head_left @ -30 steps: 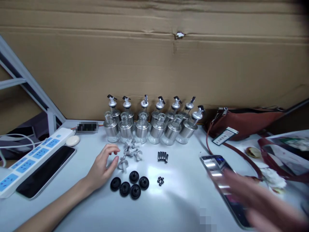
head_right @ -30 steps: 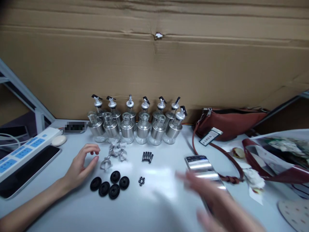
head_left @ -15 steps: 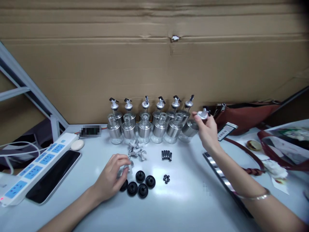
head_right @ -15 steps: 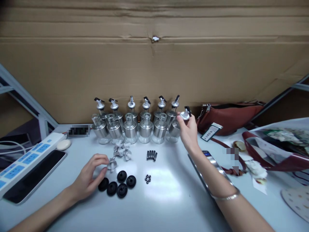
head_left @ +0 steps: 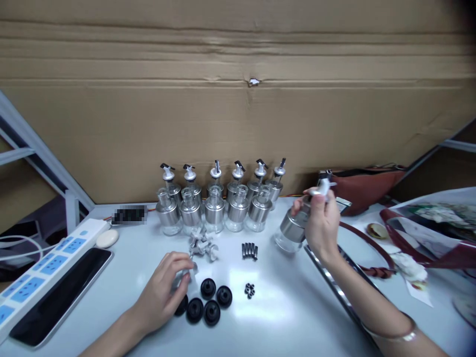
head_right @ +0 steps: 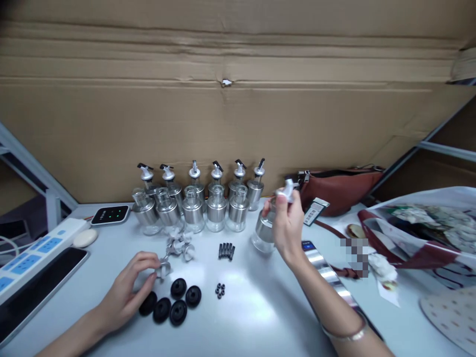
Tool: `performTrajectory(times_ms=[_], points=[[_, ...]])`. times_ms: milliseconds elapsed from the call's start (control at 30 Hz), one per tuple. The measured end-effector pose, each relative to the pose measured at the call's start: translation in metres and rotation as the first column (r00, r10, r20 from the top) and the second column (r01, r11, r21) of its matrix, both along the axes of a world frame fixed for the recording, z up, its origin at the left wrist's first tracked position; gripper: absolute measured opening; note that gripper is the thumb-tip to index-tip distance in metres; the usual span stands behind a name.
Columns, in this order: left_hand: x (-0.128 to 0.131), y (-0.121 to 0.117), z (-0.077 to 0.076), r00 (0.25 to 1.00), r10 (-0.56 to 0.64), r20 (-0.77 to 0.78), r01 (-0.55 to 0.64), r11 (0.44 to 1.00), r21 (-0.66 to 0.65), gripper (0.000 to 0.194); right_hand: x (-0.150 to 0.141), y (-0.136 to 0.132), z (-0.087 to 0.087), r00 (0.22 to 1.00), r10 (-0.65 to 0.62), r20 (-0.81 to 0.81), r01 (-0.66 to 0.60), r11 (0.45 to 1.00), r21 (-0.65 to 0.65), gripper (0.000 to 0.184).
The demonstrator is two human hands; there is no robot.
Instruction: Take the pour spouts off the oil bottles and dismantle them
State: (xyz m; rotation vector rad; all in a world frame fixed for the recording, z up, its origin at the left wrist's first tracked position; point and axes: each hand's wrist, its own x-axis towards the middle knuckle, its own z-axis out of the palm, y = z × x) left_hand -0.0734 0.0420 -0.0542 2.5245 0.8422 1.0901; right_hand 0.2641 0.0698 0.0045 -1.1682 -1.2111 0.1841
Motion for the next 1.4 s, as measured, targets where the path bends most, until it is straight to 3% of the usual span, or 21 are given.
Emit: performTrajectory(times_ms=[133,467,600,700,767,833,900,967,1067,1200,1300,1400], points=[[0.000,0.000,0.000,0.999,-0.025,-0.027,0.025,1.000,0.000,0.025,0.005,0.022,-0.002,0.995,-0.049,-0.091,0.043,0.997,-0.061,0.040],[0.004,0.001,-0.002,0.996,-0.057,-0.065,0.054,0.997,-0.050,0.025,0.009,0.064,-0.015,0.983,-0.160,-0.095,0.155,0.986,-0.063,0.048],[0.004,-0.001,-0.006,0.999,-0.044,-0.015,0.043,0.997,-0.060,0.026,0.007,0.062,-0.013,0.948,-0.317,-0.027,0.318,0.948,0.033,0.050],[0.006,-0.001,-0.001,0.997,-0.017,0.074,0.018,1.000,-0.017,0.030,-0.009,0.040,-0.007,0.916,-0.401,0.028,0.394,0.909,0.132,0.049],[0.012,-0.001,0.006,0.994,0.007,0.106,-0.006,1.000,-0.015,0.032,-0.031,0.017,-0.005,0.952,-0.271,0.143,0.248,0.955,0.160,0.038],[0.022,0.000,0.017,0.995,0.025,0.095,-0.021,0.998,-0.051,0.035,-0.056,-0.008,-0.005,0.968,0.012,0.249,-0.027,0.998,0.056,0.029],[0.035,0.000,0.029,0.998,0.021,0.055,-0.015,0.994,-0.112,0.042,-0.079,-0.028,-0.008,0.948,0.192,0.255,-0.176,0.981,-0.084,0.024],[0.050,0.001,0.038,1.000,-0.006,-0.027,0.002,0.988,-0.157,0.055,-0.095,-0.040,-0.012,0.929,0.276,0.246,-0.224,0.950,-0.219,0.030],[0.067,0.001,0.044,0.985,-0.063,-0.163,0.029,0.979,-0.202,0.061,-0.104,-0.045,-0.020,0.896,0.327,0.301,-0.233,0.922,-0.308,0.046],[0.074,0.004,0.036,0.950,-0.064,-0.306,-0.011,0.971,-0.237,0.036,-0.101,-0.044,-0.028,0.785,0.313,0.535,-0.212,0.946,-0.243,0.051],[0.069,0.005,0.030,0.954,-0.071,-0.292,0.000,0.972,-0.237,0.021,-0.096,-0.043,-0.030,0.677,0.344,0.651,-0.280,0.938,-0.205,0.057],[0.065,0.006,0.027,0.957,-0.053,-0.285,-0.016,0.973,-0.231,0.012,-0.091,-0.041,-0.030,0.635,0.246,0.732,-0.243,0.963,-0.114,0.054]])
